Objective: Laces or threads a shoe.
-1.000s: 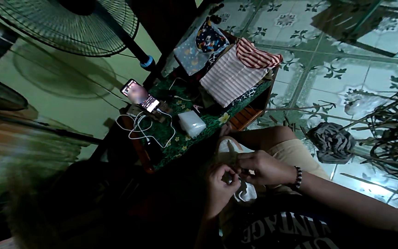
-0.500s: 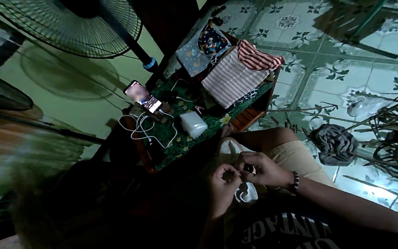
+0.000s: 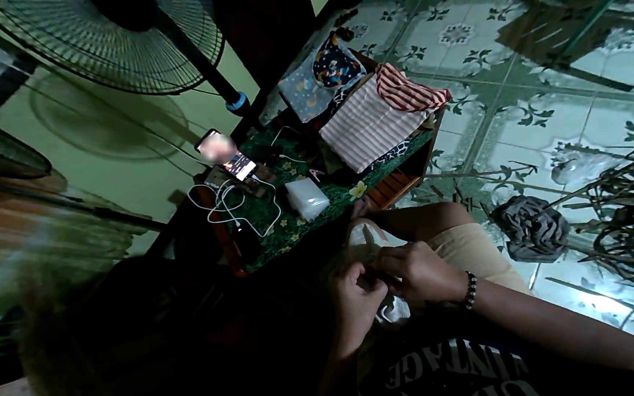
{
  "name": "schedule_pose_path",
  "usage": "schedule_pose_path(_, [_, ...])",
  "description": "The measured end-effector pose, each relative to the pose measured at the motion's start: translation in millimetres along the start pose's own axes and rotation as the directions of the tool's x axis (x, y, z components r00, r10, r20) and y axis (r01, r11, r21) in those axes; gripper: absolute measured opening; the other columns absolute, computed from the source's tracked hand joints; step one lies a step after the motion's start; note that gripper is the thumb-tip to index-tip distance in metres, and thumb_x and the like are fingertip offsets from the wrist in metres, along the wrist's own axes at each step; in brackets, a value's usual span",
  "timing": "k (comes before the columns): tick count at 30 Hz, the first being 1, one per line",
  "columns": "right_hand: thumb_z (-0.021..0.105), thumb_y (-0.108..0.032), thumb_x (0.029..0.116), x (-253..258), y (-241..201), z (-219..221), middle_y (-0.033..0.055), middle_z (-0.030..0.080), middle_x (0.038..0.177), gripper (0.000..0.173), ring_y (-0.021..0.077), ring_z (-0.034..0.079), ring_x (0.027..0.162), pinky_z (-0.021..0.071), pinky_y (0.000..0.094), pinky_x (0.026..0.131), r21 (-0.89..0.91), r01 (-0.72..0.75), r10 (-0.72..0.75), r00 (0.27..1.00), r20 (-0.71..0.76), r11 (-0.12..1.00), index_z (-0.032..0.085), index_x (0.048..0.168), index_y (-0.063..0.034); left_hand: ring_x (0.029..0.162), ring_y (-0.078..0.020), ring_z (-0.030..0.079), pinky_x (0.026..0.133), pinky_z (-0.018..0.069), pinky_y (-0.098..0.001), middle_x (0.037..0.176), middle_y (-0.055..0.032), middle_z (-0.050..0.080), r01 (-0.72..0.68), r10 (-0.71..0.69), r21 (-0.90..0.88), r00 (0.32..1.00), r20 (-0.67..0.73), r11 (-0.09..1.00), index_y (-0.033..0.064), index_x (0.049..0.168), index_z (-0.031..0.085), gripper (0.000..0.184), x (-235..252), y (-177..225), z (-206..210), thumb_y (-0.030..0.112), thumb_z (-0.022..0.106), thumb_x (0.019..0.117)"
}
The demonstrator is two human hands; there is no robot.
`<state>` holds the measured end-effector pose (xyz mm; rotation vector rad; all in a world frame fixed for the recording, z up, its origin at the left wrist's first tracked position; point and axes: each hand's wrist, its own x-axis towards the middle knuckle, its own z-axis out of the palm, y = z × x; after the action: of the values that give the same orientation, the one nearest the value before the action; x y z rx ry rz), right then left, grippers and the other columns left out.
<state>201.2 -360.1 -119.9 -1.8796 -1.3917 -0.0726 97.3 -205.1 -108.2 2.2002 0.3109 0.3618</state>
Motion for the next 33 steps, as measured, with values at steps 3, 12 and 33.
schedule_pose_path(3, [0.07, -0.02, 0.0856, -2.5, 3.6, 6.6, 0.0104, 0.07, 0.086, 0.016, 0.0234, 0.069, 0.07, 0.0564, 0.0426, 0.058, 0.068, -0.026, 0.031, 0.997, -0.07, 0.997, 0.069, 0.092, -0.0053, 0.075, -0.005, 0.065, 0.071, 0.0558, -0.0238, 0.078, 0.0006, 0.068, 0.003, 0.0, -0.115, 1.0, 0.026, 0.993, 0.006, 0.08, 0.068, 0.005, 1.9, 3.5, -3.6, 0.007, 0.072, 0.0775])
schedule_pose_path(12, [0.067, -0.007, 0.0877, -4.5, 10.0, 14.4, -0.0004, 0.064, 0.082, 0.009, 0.0003, 0.058, 0.069, 0.0499, 0.0179, 0.063, 0.729, -0.288, 0.4, 0.916, 0.021, 0.621, 0.065, 0.093, -0.0009, 0.077, -0.0065, 0.064, 0.069, 0.0542, -0.0229, 0.082, 0.0002, 0.067, 0.12, -0.084, -0.38, 0.99, 0.11, 0.917, 0.0042, 0.085, 0.068, 0.005, 6.6, -0.5, -8.0, 0.002, 0.064, 0.0842])
schedule_pose_path(33, [0.062, -0.006, 0.0934, -10.9, 12.3, 10.5, -0.0019, 0.067, 0.088, 0.007, 0.0039, 0.062, 0.071, 0.0543, 0.0218, 0.064, 0.834, -0.289, 0.458, 0.888, 0.05, 0.47, 0.067, 0.098, -0.003, 0.08, -0.0085, 0.065, 0.073, 0.0555, -0.0239, 0.086, -0.0018, 0.067, 0.021, -0.003, -0.422, 0.999, 0.043, 0.906, 0.0022, 0.092, 0.067, 0.006, 4.1, -1.5, -3.7, 0.003, 0.063, 0.0879])
